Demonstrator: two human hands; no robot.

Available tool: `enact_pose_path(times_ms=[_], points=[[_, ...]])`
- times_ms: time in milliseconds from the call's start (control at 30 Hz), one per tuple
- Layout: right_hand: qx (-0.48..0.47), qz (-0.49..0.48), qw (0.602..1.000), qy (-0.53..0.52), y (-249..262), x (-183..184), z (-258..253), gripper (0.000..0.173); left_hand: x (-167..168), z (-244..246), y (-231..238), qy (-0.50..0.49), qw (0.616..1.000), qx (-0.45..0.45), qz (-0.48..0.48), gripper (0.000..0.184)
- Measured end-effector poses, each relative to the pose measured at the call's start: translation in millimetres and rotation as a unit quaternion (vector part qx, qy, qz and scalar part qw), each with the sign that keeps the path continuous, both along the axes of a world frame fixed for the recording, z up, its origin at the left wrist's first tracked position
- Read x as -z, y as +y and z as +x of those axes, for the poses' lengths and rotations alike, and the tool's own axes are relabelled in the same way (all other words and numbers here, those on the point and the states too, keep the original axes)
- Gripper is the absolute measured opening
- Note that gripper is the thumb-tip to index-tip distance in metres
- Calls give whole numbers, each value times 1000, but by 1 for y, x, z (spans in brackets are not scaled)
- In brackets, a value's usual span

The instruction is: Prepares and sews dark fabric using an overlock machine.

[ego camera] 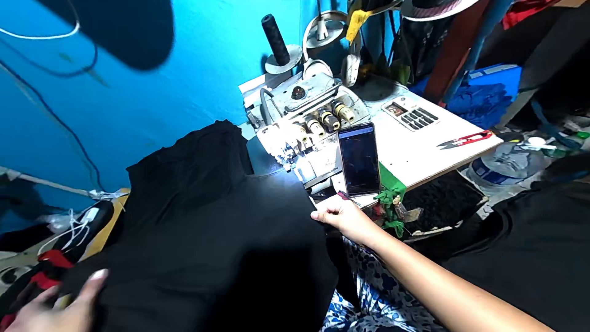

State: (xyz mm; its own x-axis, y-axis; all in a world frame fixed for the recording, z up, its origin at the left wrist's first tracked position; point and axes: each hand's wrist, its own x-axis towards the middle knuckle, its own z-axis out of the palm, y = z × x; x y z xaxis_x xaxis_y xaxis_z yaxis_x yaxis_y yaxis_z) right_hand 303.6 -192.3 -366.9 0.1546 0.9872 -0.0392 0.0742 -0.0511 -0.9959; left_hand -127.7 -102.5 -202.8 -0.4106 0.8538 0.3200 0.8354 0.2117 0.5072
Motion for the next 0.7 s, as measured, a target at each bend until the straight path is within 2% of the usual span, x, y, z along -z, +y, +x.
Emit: enact_pose_path(times_ms=[67,133,200,267,300,367,433,533,700], points=[[17,-9,1000,-10,2,2,-2,32,16,22,16,43,990,120,58,71],[49,-28,998,15,2,-1,-6,25,26,82,14,24,960,262,94,58],[64,-40,996,53,-3,-10,-9,19,45,152,3,26,921,382,75,49],[57,-37,995,73,-9,-23,-9,32,69,208,-5,45,880,467,68,46],[48,-33,997,57,-11,-25,-8,32,81,229,-7,38,866,494,71,44],[42,-26,999,-13,-10,-19,-7,14,100,256,-9,24,857,510,70,40],[48,-31,997,-59,-7,-9,-6,22,111,271,-10,29,865,499,52,39],[54,-23,996,-71,-6,-12,-7,26,116,278,-8,58,871,485,51,41],[37,-59,998,0,-3,-11,-10,30,115,275,-8,54,874,481,51,40]])
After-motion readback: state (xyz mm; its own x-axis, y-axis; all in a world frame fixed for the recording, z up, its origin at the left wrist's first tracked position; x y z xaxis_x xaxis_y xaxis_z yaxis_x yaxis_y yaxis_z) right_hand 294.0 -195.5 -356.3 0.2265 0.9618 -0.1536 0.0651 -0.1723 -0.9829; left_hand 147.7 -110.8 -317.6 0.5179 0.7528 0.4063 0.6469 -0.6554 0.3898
